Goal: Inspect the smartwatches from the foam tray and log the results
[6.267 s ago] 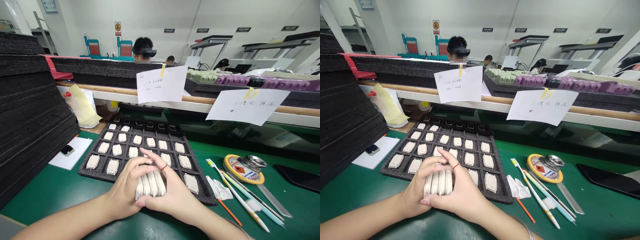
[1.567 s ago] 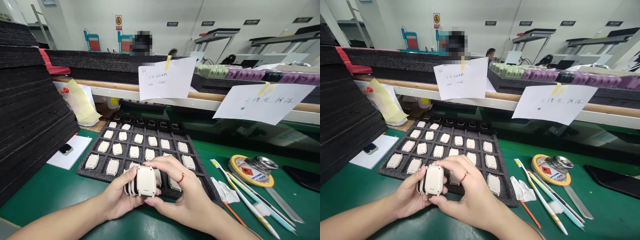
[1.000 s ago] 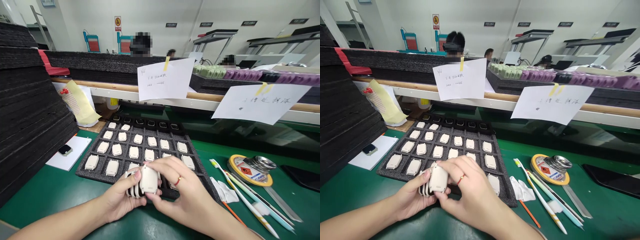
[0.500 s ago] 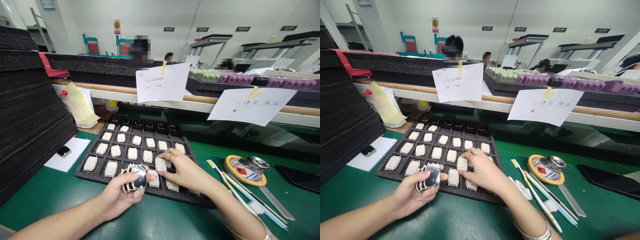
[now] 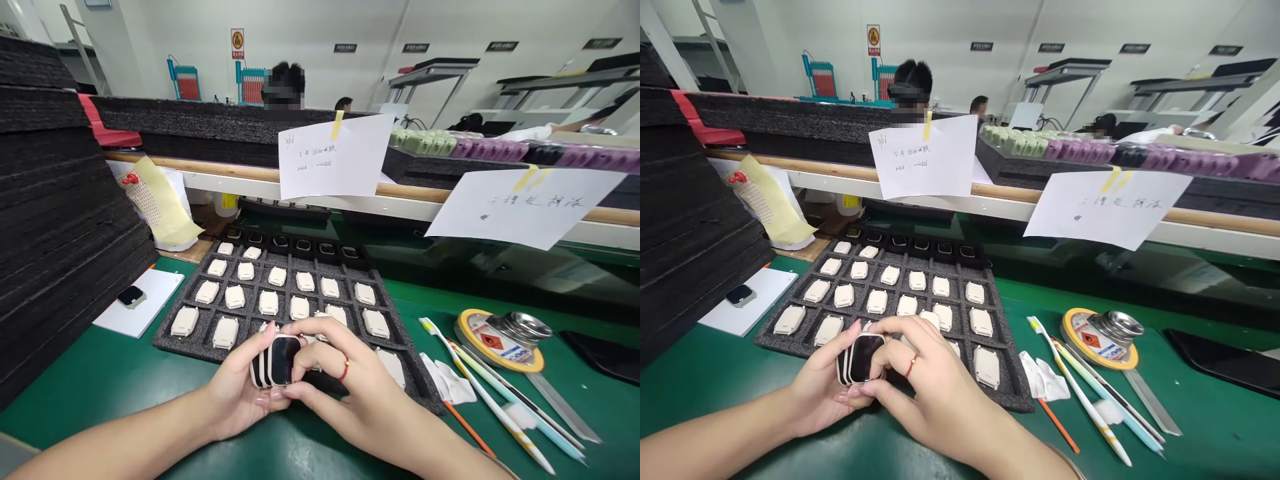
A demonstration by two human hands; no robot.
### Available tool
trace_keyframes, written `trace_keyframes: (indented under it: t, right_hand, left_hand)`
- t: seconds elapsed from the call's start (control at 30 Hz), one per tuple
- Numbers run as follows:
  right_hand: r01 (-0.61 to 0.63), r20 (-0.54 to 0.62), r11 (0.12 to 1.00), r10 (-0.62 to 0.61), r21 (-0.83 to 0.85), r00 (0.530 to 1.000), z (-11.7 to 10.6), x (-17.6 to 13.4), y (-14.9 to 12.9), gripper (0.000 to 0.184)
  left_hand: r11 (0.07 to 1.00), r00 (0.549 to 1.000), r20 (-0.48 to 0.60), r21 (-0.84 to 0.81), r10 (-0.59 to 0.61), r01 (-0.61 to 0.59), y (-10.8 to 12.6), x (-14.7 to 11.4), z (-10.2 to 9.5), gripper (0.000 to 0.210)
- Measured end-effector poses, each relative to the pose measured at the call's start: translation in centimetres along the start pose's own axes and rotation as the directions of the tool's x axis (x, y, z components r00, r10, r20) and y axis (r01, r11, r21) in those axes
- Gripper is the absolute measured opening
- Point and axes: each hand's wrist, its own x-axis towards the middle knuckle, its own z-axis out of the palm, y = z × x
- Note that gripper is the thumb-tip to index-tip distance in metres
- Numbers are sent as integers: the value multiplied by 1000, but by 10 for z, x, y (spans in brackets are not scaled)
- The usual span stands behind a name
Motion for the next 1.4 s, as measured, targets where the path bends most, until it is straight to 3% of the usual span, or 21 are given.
trace_keyframes:
  t: [0.17,0.27,0.33,0.47,0.53,0.63,0.77,1.0,1.23,1.4]
  right_hand:
    - [9,-57,999,-7,36,998,1,2,2,7]
    - [-9,-154,993,28,119,988,1,5,3,8]
    - [-24,-262,979,78,202,962,0,6,4,8]
    - [-44,-455,931,217,361,864,-7,8,7,11]
    - [-64,-475,899,288,433,832,-10,9,7,15]
    - [-73,-470,883,314,464,825,-11,9,6,14]
    - [-1,-475,949,159,316,866,-10,7,6,3]
    - [82,-453,993,-33,88,891,-14,3,10,25]
    - [279,-252,958,-286,-64,925,-13,2,2,30]
    - [317,-121,948,-314,3,942,-8,-3,1,37]
  left_hand:
    - [1000,999,47,3,-4,4,0,1,0,40]
    - [1000,997,75,15,-13,12,0,1,0,39]
    - [999,997,73,31,-12,9,0,0,0,38]
    - [998,999,54,57,-6,3,2,-4,1,41]
    - [998,998,61,59,-8,4,2,-5,1,40]
    - [998,996,85,68,-8,2,3,-6,0,40]
    - [997,994,113,77,0,-9,4,-5,-1,41]
    - [996,995,96,84,-4,-4,4,-4,1,42]
    - [998,996,80,55,-25,21,1,-5,-3,39]
    - [998,996,81,62,-28,23,3,-5,-2,39]
